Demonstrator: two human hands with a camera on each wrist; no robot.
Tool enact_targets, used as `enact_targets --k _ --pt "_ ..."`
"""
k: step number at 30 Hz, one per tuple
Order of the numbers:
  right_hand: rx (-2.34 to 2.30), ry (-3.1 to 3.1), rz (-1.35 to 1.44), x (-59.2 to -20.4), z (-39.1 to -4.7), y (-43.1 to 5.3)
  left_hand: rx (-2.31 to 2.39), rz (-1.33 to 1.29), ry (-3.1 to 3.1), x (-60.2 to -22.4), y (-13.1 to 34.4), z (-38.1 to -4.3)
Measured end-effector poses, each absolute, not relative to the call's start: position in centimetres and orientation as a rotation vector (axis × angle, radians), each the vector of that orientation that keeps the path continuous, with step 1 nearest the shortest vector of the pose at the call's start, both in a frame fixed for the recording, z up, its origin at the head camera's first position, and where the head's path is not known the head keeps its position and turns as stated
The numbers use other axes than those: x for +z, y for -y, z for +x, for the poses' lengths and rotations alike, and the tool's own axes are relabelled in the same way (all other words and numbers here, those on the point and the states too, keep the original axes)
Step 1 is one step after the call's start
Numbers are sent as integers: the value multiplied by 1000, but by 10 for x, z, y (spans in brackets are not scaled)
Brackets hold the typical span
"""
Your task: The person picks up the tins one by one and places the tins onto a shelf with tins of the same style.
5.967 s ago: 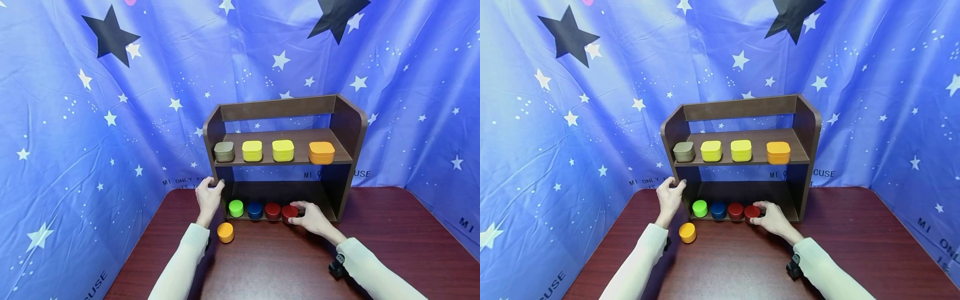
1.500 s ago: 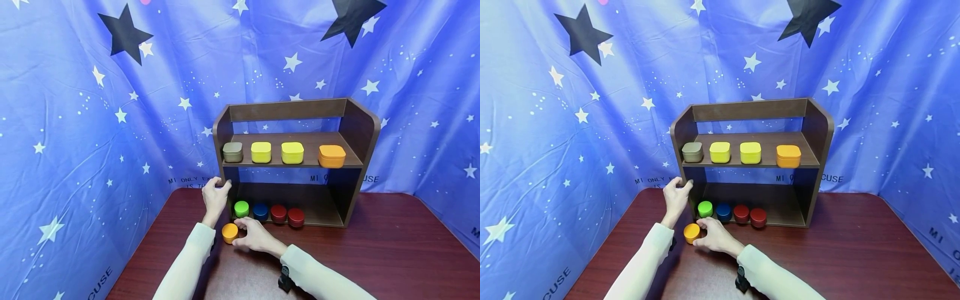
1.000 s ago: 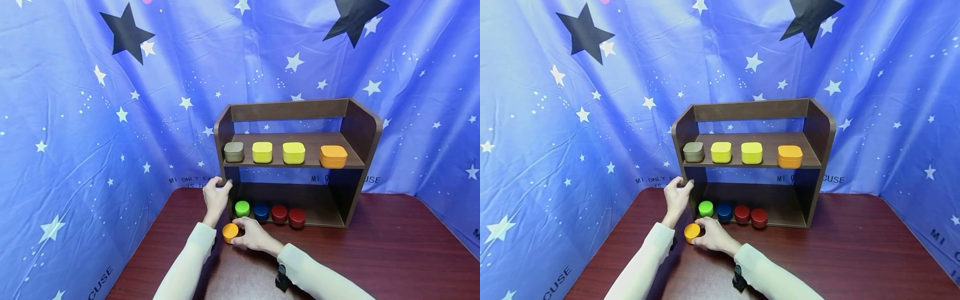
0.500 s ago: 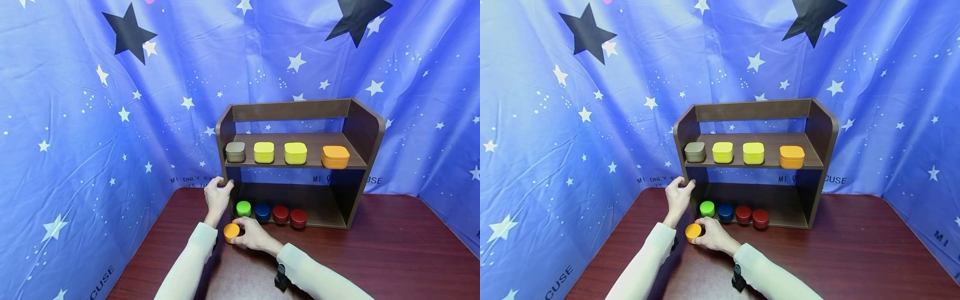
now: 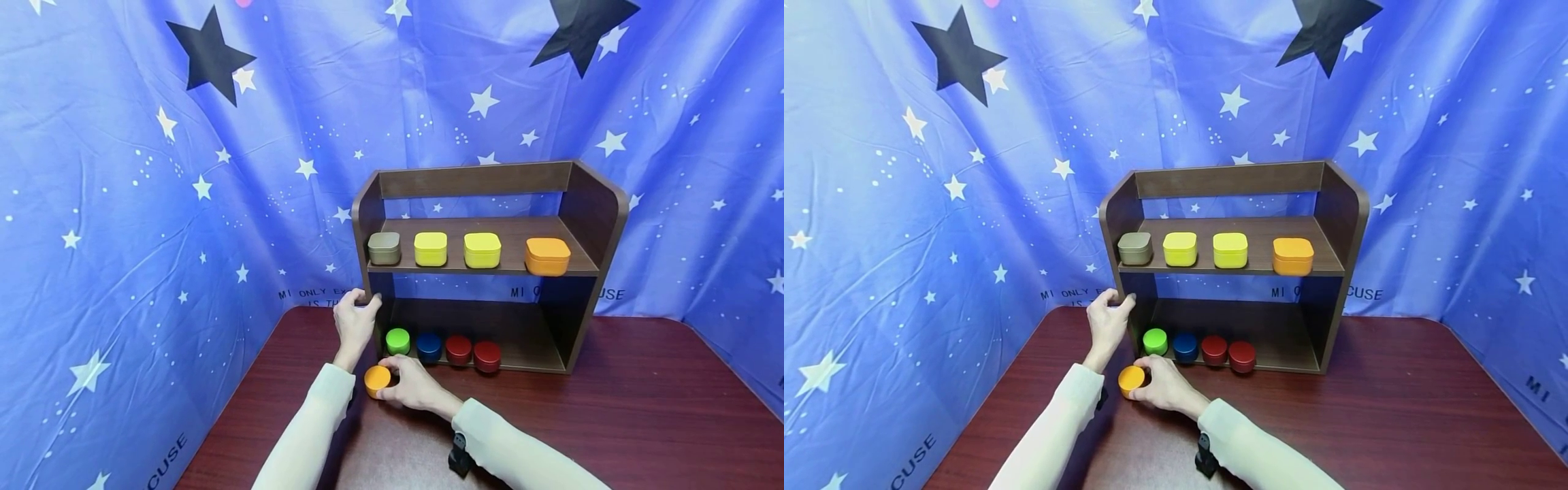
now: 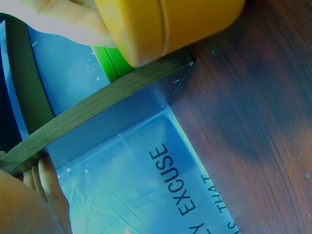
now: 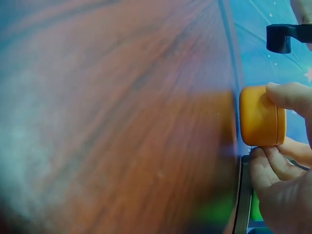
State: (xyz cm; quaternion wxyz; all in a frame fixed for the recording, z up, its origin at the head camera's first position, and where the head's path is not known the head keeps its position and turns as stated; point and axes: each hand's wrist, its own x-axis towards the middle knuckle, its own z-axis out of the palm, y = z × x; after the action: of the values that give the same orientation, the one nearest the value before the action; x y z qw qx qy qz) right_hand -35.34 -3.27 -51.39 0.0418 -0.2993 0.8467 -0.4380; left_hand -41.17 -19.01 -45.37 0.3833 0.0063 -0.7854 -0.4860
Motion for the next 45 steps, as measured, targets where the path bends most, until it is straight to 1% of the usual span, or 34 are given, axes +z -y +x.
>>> enact_targets --k 17,45 --pt "-1358 -2577 -923 -500 -345 23 -1277 21 2023 -452 190 -410" --pt "-1399 -2710 -873 -479 -344 -29 -1282 15 2004 -453 189 -411"
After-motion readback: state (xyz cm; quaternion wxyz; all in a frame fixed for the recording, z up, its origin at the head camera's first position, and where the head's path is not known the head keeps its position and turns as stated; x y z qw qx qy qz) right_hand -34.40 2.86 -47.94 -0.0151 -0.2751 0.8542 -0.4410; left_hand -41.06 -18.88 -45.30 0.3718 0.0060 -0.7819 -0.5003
